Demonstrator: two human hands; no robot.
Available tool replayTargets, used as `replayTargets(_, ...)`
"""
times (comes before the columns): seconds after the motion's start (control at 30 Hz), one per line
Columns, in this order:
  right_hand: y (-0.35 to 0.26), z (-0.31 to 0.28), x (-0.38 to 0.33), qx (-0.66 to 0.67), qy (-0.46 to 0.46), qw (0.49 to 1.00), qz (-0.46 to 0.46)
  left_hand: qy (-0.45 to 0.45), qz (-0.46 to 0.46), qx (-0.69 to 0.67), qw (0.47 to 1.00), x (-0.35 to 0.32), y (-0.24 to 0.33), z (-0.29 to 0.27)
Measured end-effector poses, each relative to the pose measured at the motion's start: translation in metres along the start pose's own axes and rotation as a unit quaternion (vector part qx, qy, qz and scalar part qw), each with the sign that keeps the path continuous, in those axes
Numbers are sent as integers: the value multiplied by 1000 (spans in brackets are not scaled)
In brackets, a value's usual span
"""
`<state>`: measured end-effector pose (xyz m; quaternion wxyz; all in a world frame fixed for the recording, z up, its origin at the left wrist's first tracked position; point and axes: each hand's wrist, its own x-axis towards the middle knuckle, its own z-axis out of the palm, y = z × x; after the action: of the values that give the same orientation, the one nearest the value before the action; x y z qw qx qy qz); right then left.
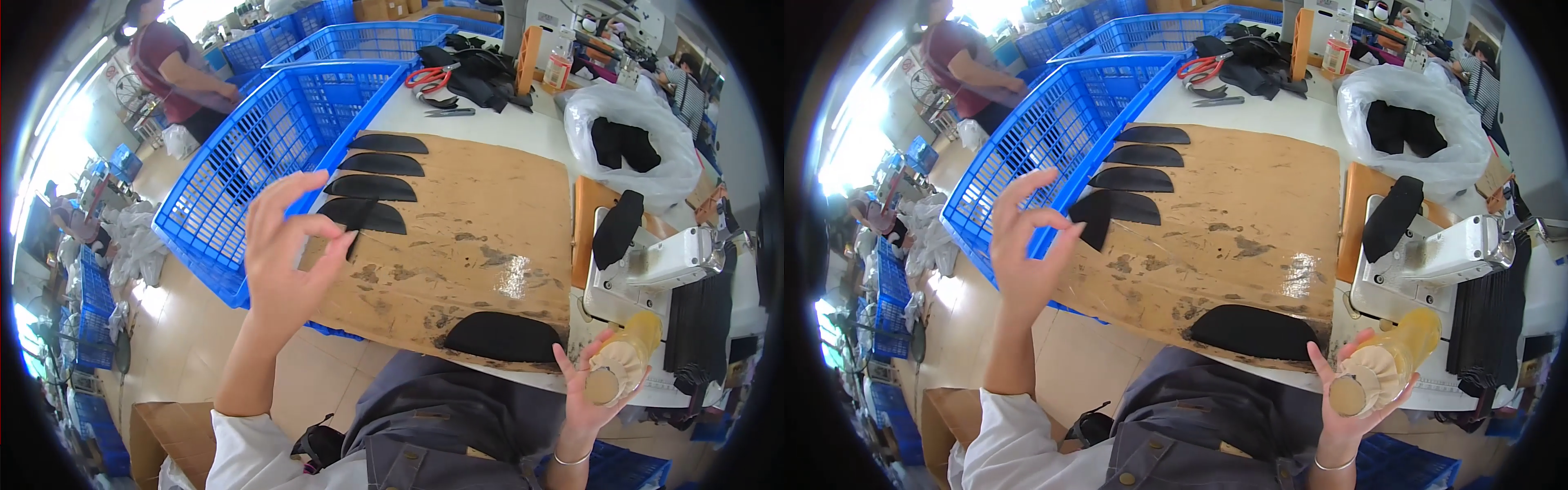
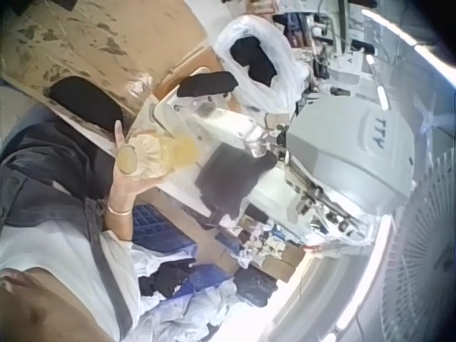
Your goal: Applying glue to black shoe component parts on a wooden board.
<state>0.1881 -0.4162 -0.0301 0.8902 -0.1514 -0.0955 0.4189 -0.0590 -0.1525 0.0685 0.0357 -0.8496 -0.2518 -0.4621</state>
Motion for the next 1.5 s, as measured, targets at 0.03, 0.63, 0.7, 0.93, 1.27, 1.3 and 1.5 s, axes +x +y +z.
replayTargets(0.03,-1,0,0,4,-2,1000,6,-12,45,41,998,-11,-9,3)
replayTargets(0.63,-2,-1,4,-16,-115,993,24,-105,-57,-41,992,-66,-40,48)
replayTargets(0.7,-2,-1,4,-21,-123,992,34,-68,-76,-45,994,-68,-41,51)
replayTargets(0.93,-3,-2,5,-17,-128,991,38,24,-218,-81,972,-71,-34,55)
replayTargets(1.27,-2,0,3,-15,-125,991,37,-105,-74,-9,992,-78,-26,50)
replayTargets(1.3,-2,0,3,-18,-129,991,39,-104,-74,-9,992,-78,-26,49)
replayTargets(1.5,-3,-3,1,-11,-123,992,35,-133,-123,-47,982,-74,-27,42)
